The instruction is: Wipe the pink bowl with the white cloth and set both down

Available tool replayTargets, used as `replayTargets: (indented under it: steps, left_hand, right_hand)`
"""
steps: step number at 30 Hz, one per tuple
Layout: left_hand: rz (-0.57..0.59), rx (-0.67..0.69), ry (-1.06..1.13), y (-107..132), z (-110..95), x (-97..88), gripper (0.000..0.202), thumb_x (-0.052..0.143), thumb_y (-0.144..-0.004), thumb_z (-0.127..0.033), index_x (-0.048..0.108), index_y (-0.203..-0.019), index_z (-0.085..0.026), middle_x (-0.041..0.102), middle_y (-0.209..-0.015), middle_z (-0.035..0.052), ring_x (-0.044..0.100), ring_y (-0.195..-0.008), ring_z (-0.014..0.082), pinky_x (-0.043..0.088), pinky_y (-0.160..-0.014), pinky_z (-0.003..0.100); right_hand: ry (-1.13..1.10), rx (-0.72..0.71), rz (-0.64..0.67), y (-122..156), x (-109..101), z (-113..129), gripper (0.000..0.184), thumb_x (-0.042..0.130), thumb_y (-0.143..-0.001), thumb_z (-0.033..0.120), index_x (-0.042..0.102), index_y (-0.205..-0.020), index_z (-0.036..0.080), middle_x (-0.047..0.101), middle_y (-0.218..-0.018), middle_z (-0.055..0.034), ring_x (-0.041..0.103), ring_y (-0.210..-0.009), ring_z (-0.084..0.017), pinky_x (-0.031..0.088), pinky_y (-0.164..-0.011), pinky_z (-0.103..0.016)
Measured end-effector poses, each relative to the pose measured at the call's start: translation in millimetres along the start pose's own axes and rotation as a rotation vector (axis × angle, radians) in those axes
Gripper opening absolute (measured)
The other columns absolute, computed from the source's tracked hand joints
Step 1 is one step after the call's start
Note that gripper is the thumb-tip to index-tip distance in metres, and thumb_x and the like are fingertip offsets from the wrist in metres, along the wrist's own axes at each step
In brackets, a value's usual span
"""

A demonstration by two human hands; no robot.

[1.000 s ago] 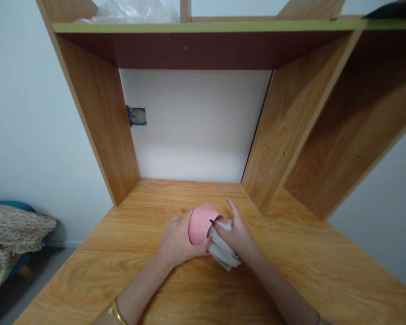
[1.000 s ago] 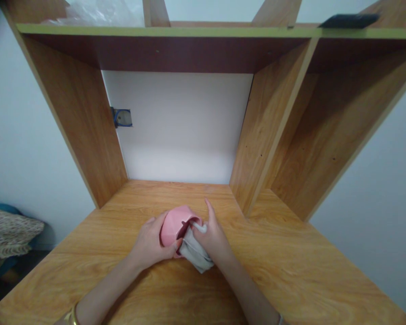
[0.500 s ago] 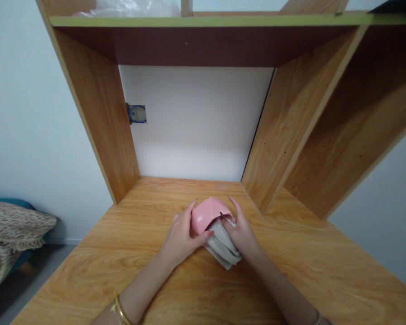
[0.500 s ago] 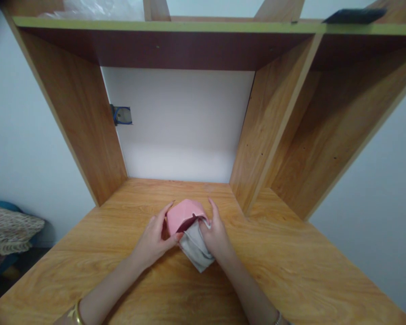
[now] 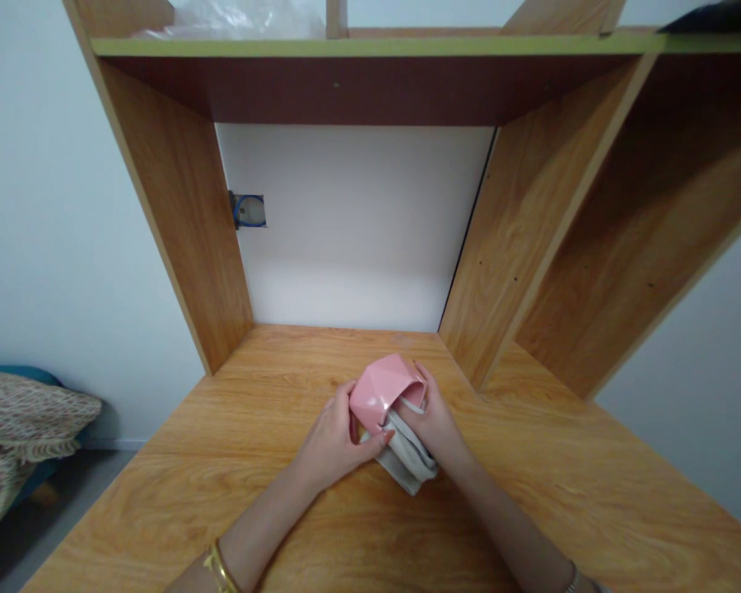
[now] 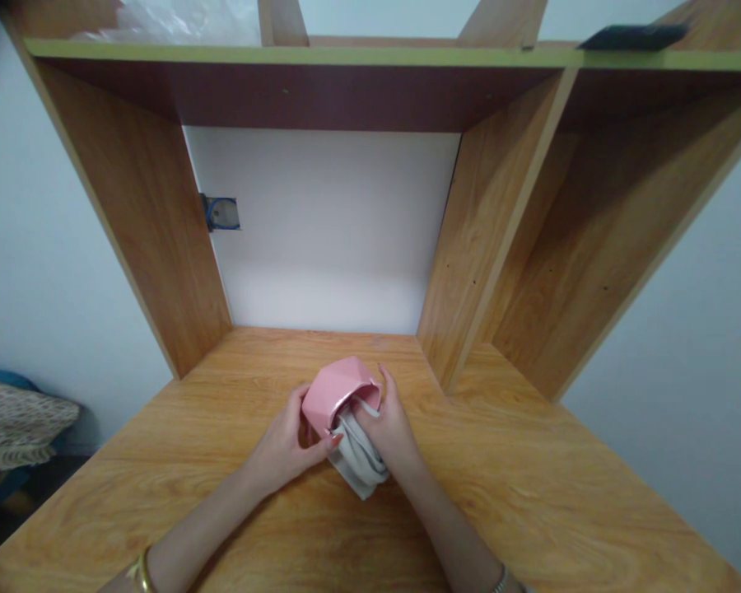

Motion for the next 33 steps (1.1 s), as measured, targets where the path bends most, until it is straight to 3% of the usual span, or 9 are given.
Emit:
replayTargets:
  steps: [7, 15, 20, 25, 30, 33]
  left_hand:
    - [-0.035, -0.005, -0.033, -1, -1, -4.3, 0.054, 0.061, -0.067, -0.037, 0.038, -0.111, -0.015, 0.055, -0.107, 0.0111, 0.054, -0.095, 0.0220, 0.043, -0.081, 0.034]
    - [-0.035, 0.014, -0.212, 1, 1, -2.5, 0.065, 0.061, -0.064, -0.039, 0.038, -0.119, -0.014, 0.054, -0.112, 0.0129, 0.051, -0.100, 0.0256, 0.040, -0.086, 0.039]
    - [-0.071, 0.015, -0.235, 1, 0, -5.5, 0.063, 0.059, -0.064, -0.039, 0.041, -0.118, -0.014, 0.055, -0.111, 0.0125, 0.053, -0.099, 0.0261, 0.041, -0.086, 0.039]
    - [-0.060, -0.005, -0.225, -1, 4, -7.2, 0.061, 0.057, -0.067, -0.039, 0.041, -0.120, -0.013, 0.055, -0.113, 0.0128, 0.052, -0.101, 0.0253, 0.040, -0.087, 0.038]
    - [-0.046, -0.022, -0.137, -4, 8, -10.6, 0.058, 0.054, -0.072, -0.040, 0.038, -0.122, -0.015, 0.052, -0.116, 0.0109, 0.050, -0.103, 0.0233, 0.039, -0.088, 0.036]
    - [-0.065, -0.048, -0.046, -6, 13, -13.5, 0.060, 0.047, -0.078, -0.042, 0.028, -0.128, -0.015, 0.053, -0.110, 0.0098, 0.057, -0.083, 0.0179, 0.045, -0.077, 0.033]
  right_hand:
    - [0.199, 0.083, 0.042, 0, -5, -6, 0.082, 0.060, -0.065, 0.030, 0.016, -0.132, 0.013, 0.053, -0.051, 0.0071, 0.055, -0.047, -0.015, 0.043, -0.047, -0.024]
    - [0.412, -0.010, 0.042, -1, -13, 8, 0.077, 0.057, -0.065, 0.025, 0.020, -0.133, 0.016, 0.046, -0.044, 0.0101, 0.049, -0.042, -0.012, 0.035, -0.043, -0.020]
    - [0.361, -0.059, 0.118, 2, -7, 5, 0.074, 0.052, -0.070, 0.024, 0.015, -0.134, 0.019, 0.051, -0.052, 0.0078, 0.052, -0.048, -0.013, 0.040, -0.049, -0.022]
    - [0.283, -0.074, 0.201, 6, 1, 3, 0.065, 0.044, -0.073, 0.019, 0.017, -0.132, 0.016, 0.060, -0.073, 0.0005, 0.058, -0.066, -0.015, 0.045, -0.064, -0.028]
    - [0.243, -0.078, 0.137, 5, -3, 2, 0.063, 0.045, -0.072, 0.018, 0.024, -0.131, 0.017, 0.062, -0.088, -0.0038, 0.059, -0.075, -0.017, 0.047, -0.069, -0.032]
    - [0.233, -0.083, 0.062, 2, -8, -1, 0.062, 0.047, -0.070, 0.019, 0.027, -0.129, 0.018, 0.060, -0.098, -0.0058, 0.058, -0.083, -0.019, 0.046, -0.074, -0.034]
Point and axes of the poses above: each hand's wrist, its own y-axis away from the middle knuckle, its own x-axis out of the palm, z = x × y, the point moved 5 cm from there along -y, towards the middle knuckle
